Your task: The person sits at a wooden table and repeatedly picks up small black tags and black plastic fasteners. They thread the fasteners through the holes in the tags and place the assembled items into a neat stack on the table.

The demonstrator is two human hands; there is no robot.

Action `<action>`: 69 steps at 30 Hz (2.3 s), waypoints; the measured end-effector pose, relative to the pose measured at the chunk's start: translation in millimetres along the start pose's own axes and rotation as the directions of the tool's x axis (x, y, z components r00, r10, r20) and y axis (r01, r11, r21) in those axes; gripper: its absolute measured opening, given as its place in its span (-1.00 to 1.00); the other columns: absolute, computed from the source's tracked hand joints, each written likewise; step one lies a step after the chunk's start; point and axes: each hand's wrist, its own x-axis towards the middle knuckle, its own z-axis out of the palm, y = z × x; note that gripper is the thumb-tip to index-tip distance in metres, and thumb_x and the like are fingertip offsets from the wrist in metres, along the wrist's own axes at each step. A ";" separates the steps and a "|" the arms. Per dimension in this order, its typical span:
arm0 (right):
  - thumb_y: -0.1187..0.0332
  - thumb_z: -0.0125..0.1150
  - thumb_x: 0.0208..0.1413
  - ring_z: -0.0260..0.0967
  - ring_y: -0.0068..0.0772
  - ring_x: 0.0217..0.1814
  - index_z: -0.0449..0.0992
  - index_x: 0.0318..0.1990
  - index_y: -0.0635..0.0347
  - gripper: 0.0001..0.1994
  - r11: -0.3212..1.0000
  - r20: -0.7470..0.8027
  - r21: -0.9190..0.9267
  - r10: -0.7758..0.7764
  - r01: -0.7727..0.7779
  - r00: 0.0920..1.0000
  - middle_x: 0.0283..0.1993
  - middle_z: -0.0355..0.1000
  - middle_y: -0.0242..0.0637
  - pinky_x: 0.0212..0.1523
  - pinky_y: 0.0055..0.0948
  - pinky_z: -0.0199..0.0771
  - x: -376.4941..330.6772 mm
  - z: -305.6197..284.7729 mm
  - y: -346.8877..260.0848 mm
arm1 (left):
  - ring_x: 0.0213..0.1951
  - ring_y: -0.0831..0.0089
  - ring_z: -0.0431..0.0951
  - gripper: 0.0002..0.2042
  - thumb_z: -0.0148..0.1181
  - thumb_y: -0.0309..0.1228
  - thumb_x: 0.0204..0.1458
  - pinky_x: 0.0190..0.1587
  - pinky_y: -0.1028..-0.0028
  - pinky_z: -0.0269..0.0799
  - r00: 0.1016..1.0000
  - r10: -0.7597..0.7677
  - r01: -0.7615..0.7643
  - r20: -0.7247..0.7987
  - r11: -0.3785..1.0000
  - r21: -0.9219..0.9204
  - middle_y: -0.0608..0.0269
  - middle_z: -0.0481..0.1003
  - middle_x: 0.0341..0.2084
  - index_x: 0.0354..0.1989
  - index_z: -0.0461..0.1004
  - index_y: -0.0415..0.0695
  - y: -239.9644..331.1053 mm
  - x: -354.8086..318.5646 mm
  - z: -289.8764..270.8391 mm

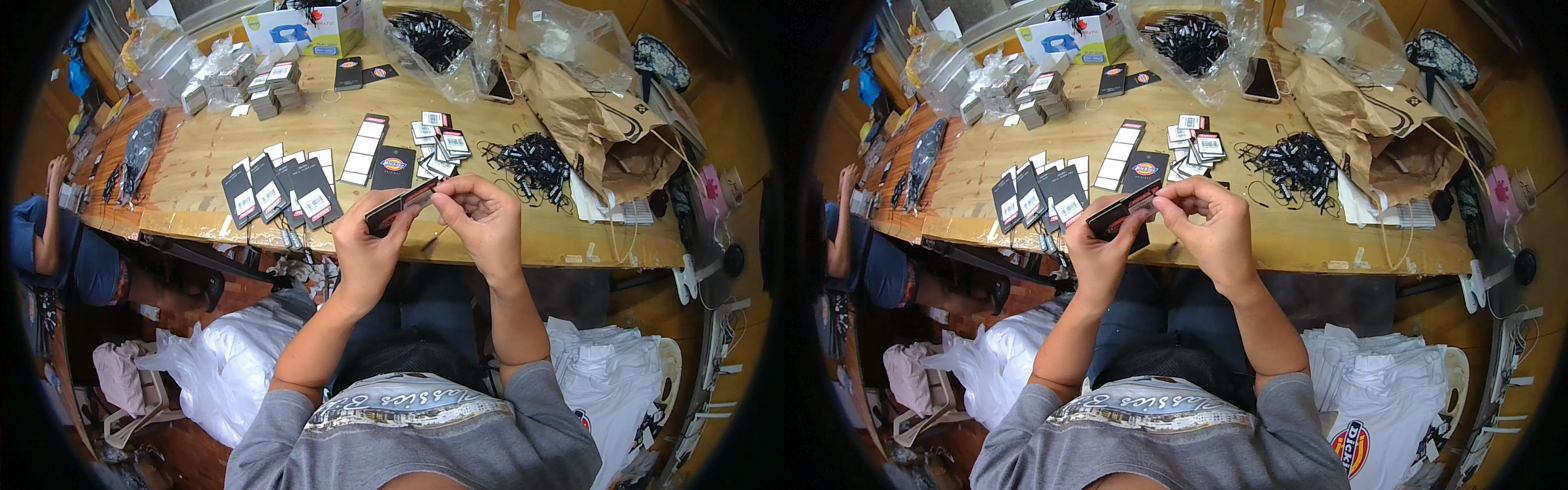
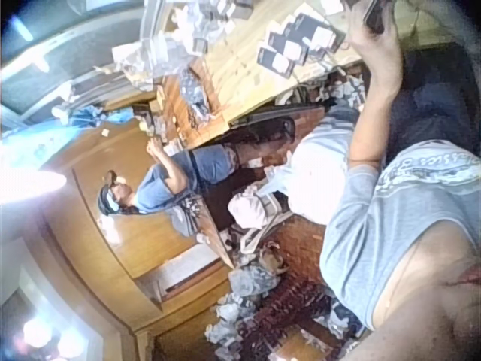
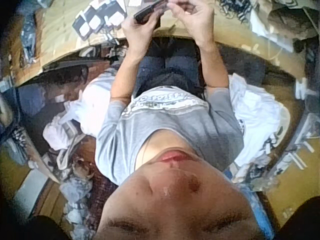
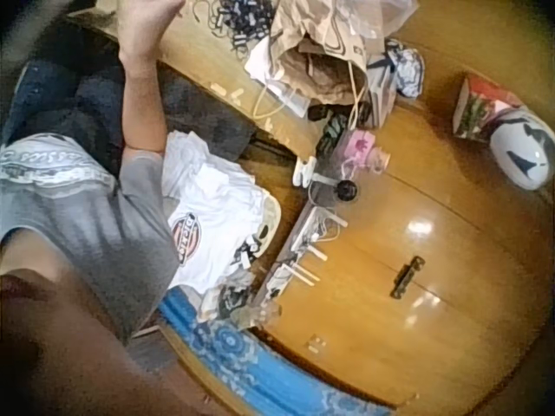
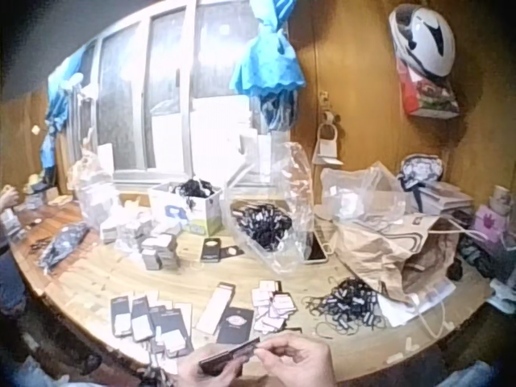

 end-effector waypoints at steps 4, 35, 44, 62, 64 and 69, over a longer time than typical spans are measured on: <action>0.52 0.12 -0.13 0.22 -0.76 -0.54 0.40 -0.44 0.37 -0.91 0.997 0.046 -0.023 0.075 -0.074 0.996 -0.52 0.35 -0.42 -0.51 -0.77 0.21 -0.5 -2.9 -3.7 | -0.54 0.53 0.44 -0.84 0.16 -0.63 -0.26 -0.48 0.63 0.32 0.998 0.056 -0.059 0.036 0.996 0.072 0.18 0.43 -0.57 -0.42 0.41 -0.28 7.2 1.2 -1.8; 0.54 0.12 -0.16 0.19 -0.68 -0.61 0.36 -0.51 0.33 -0.93 0.915 0.019 -0.328 -0.243 0.235 0.970 -0.57 0.30 -0.37 -0.61 -0.70 0.17 -3.5 -7.1 0.7 | -0.31 0.47 0.45 -0.74 -0.03 -0.72 -0.15 -0.26 0.59 0.34 0.973 0.040 -0.031 0.227 0.999 -0.043 0.10 0.42 -0.39 -0.21 0.23 -0.34 10.0 -0.5 -10.5; 0.56 0.12 -0.18 0.17 -0.67 -0.65 0.33 -0.54 0.34 -0.92 0.875 0.082 -0.393 -0.274 0.284 0.958 -0.60 0.28 -0.35 -0.66 -0.70 0.16 -6.6 -2.1 -12.0 | -0.48 0.24 0.49 -0.73 0.05 -0.69 -0.21 -0.50 0.51 0.38 0.943 0.279 -0.317 0.184 0.921 0.227 0.11 0.44 -0.51 -0.26 0.30 -0.22 15.9 -0.4 -10.3; 0.57 0.11 -0.19 0.24 -0.52 -0.66 0.31 -0.54 0.31 -0.91 0.791 0.092 -0.508 -0.343 0.340 0.935 -0.60 0.27 -0.30 -0.66 -0.54 0.21 -3.7 -4.2 -11.9 | -0.40 0.21 0.46 -0.61 -0.05 -0.77 -0.32 -0.41 0.42 0.38 0.821 0.435 -0.559 0.371 0.748 0.359 -0.01 0.41 -0.37 -0.20 0.29 -0.25 13.3 1.9 -10.9; 0.56 0.12 -0.19 0.22 -0.55 -0.66 0.31 -0.54 0.32 -0.91 0.827 0.038 -0.475 -0.322 0.301 0.946 -0.60 0.27 -0.31 -0.65 -0.57 0.19 -3.0 -7.8 -2.6 | -0.35 0.22 0.45 -0.60 -0.08 -0.79 -0.31 -0.35 0.44 0.37 0.851 0.324 -0.447 0.413 0.860 0.246 0.00 0.39 -0.36 -0.19 0.29 -0.24 20.7 6.0 -12.7; 0.57 0.12 -0.19 0.20 -0.58 -0.67 0.32 -0.55 0.32 -0.91 0.813 0.038 -0.466 -0.376 0.349 0.926 -0.58 0.28 -0.31 -0.66 -0.62 0.18 -4.8 -9.3 -3.6 | -0.30 0.34 0.38 -0.71 -0.12 -0.77 -0.18 -0.27 0.56 0.29 0.930 0.225 -0.271 0.290 0.953 0.132 0.16 0.32 -0.41 -0.23 0.35 -0.30 28.8 10.0 -17.0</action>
